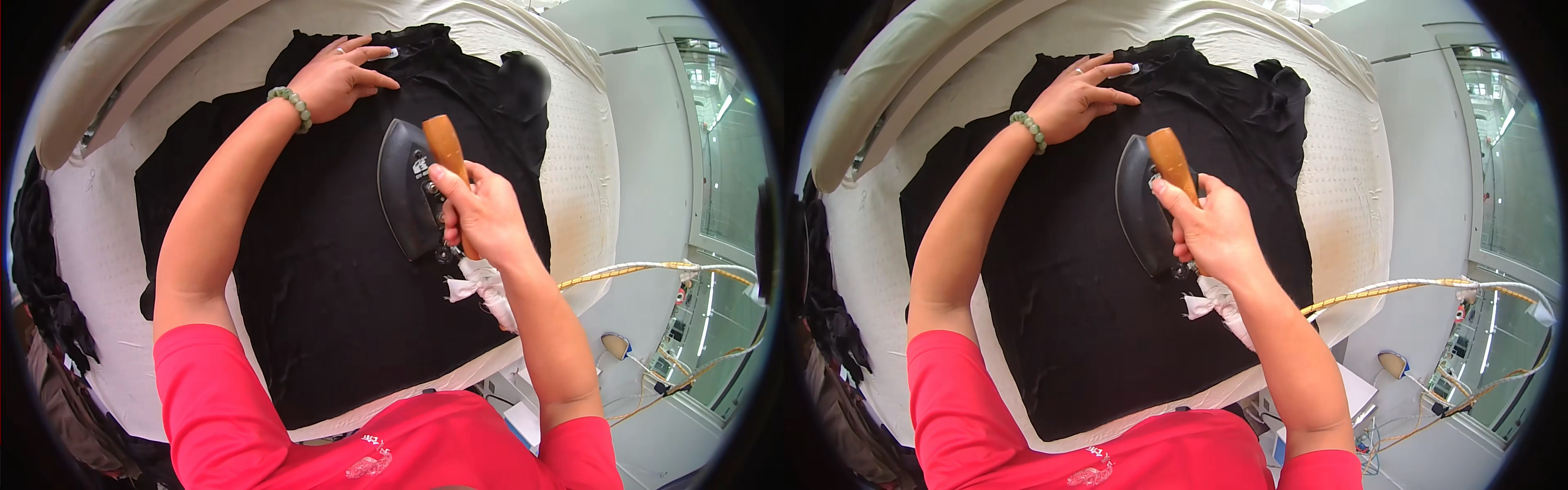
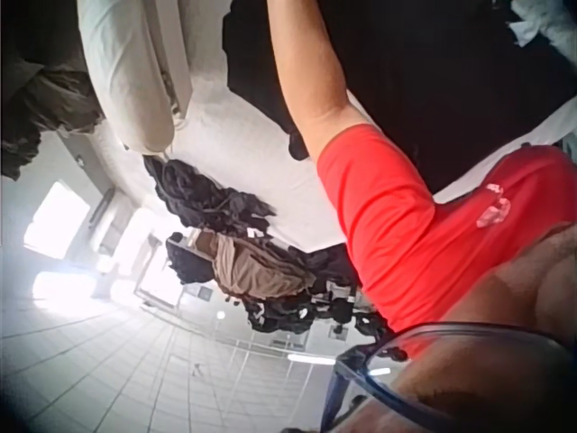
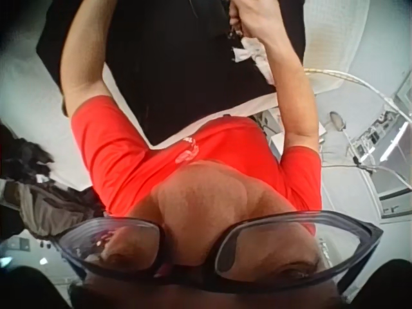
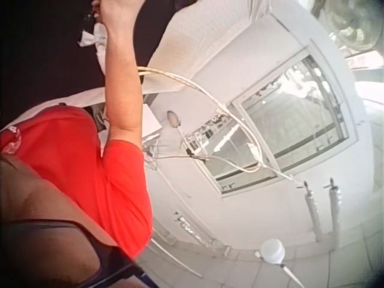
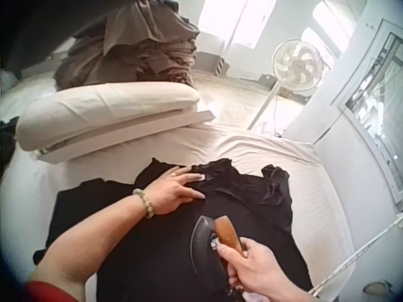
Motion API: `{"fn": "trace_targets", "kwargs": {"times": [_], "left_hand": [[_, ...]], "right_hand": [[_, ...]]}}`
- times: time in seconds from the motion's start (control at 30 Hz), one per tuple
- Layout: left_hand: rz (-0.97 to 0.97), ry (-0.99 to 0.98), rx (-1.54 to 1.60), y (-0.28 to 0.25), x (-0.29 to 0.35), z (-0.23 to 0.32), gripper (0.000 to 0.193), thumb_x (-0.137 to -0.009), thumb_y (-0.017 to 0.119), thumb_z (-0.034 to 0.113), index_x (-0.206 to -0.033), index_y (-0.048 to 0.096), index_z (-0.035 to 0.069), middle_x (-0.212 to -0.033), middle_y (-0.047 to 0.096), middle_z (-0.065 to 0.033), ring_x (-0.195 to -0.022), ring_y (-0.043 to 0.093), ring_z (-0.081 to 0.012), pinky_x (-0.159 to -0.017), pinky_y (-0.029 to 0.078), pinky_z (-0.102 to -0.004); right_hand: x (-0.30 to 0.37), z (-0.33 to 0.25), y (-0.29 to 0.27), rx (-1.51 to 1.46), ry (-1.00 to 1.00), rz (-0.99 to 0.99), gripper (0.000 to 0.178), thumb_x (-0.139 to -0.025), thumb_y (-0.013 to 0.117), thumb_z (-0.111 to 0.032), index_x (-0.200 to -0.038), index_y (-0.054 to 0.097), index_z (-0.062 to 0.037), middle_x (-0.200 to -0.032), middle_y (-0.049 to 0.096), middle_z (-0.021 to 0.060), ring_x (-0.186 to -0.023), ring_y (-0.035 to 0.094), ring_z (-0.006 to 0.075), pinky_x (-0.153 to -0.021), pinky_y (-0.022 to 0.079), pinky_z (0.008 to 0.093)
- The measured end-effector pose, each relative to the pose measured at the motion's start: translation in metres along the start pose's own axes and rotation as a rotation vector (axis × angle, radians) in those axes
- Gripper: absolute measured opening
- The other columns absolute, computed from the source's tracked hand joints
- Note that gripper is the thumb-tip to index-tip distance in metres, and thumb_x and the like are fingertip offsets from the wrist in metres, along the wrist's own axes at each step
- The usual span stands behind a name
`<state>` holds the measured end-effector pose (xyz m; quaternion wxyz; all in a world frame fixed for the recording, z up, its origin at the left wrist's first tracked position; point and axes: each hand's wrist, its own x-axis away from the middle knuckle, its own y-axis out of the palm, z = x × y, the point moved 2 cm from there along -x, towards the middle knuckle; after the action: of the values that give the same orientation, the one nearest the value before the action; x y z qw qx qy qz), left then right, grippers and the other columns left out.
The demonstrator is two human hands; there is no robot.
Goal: Iron garments on an industrial ironing table using a steam iron.
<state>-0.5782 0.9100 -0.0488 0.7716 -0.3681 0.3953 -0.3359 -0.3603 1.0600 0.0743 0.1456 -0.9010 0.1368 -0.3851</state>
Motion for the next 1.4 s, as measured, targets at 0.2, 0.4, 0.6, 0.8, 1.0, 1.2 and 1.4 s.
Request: {"fn": "trace_targets", "kwargs": {"times": [0.2,0.4,0.6,0.8,1.0,1.2,1.4], "left_hand": [[0.031,-0.037,0.061,0.004,0.002,-0.006,0.024,-0.093,0.069,0.016,-0.112,0.078,0.029,-0.147,0.057,0.0006,-0.142,0.044,-0.0272,-0.12,0.033,-0.0431],[0.045,-0.038,0.096,0.01,-0.002,-0.012,0.025,-0.093,0.068,0.014,-0.112,0.077,0.027,-0.146,0.058,-0.0003,-0.14,0.046,-0.0274,-0.118,0.035,-0.0416],[0.016,-0.046,0.195,0.005,-0.003,-0.012,0.026,-0.095,0.064,0.008,-0.114,0.077,0.021,-0.143,0.06,-0.0002,-0.138,0.048,-0.0281,-0.116,0.039,-0.0397],[0.058,0.037,0.2,0.006,-0.006,-0.019,0.025,-0.091,0.066,0.005,-0.113,0.074,0.013,-0.136,0.064,-0.0071,-0.129,0.054,-0.031,-0.109,0.044,-0.0394],[0.108,-0.015,0.364,0.0,-0.008,-0.014,0.012,-0.085,0.067,0.0,-0.093,0.075,0.005,-0.125,0.07,-0.014,-0.117,0.063,-0.0336,-0.101,0.05,-0.0419],[0.106,0.03,0.231,0.0,-0.012,-0.01,0.019,-0.085,0.067,0.0,-0.098,0.077,0.008,-0.127,0.069,-0.013,-0.119,0.062,-0.033,-0.102,0.05,-0.0416],[0.049,-0.006,0.246,0.001,-0.007,-0.014,0.025,-0.086,0.067,0.0,-0.104,0.079,0.012,-0.131,0.068,-0.0122,-0.122,0.06,-0.0323,-0.104,0.049,-0.0406]], "right_hand": [[-0.015,-0.019,-0.005,0.067,0.004,0.018,0.042,-0.099,0.067,-0.04,-0.106,0.061,0.001,-0.06,0.054,0.0005,-0.046,0.052,0.0079,-0.046,0.044,0.0236],[-0.033,-0.051,-0.004,0.406,-0.089,-0.081,0.045,-0.095,0.069,-0.043,-0.105,0.064,0.0002,-0.062,0.056,0.0014,-0.049,0.053,0.0094,-0.049,0.045,0.0252],[-0.058,-0.057,-0.002,0.757,-0.485,-0.068,0.049,-0.09,0.072,-0.043,-0.107,0.068,0.0021,-0.07,0.062,0.0056,-0.063,0.061,0.0145,-0.061,0.049,0.0301],[-0.087,-0.074,-0.004,0.939,-0.456,0.021,0.046,-0.09,0.071,-0.039,-0.11,0.069,0.0019,-0.074,0.064,0.0076,-0.069,0.063,0.0172,-0.069,0.051,0.0331],[-0.083,-0.083,0.006,0.979,-0.186,-0.063,0.038,-0.093,0.068,-0.033,-0.108,0.069,0.002,-0.073,0.064,0.0074,-0.068,0.063,0.0172,-0.069,0.052,0.0339],[-0.079,-0.063,-0.002,1.034,-0.331,-0.046,0.033,-0.093,0.069,-0.026,-0.106,0.067,0.0035,-0.077,0.067,0.0123,-0.07,0.066,0.0262,-0.071,0.054,0.0379],[-0.027,-0.014,-0.008,0.986,-0.403,-0.092,0.035,-0.091,0.072,-0.024,-0.11,0.063,0.0047,-0.086,0.07,0.0217,-0.084,0.07,0.0393,-0.078,0.055,0.0436]]}}
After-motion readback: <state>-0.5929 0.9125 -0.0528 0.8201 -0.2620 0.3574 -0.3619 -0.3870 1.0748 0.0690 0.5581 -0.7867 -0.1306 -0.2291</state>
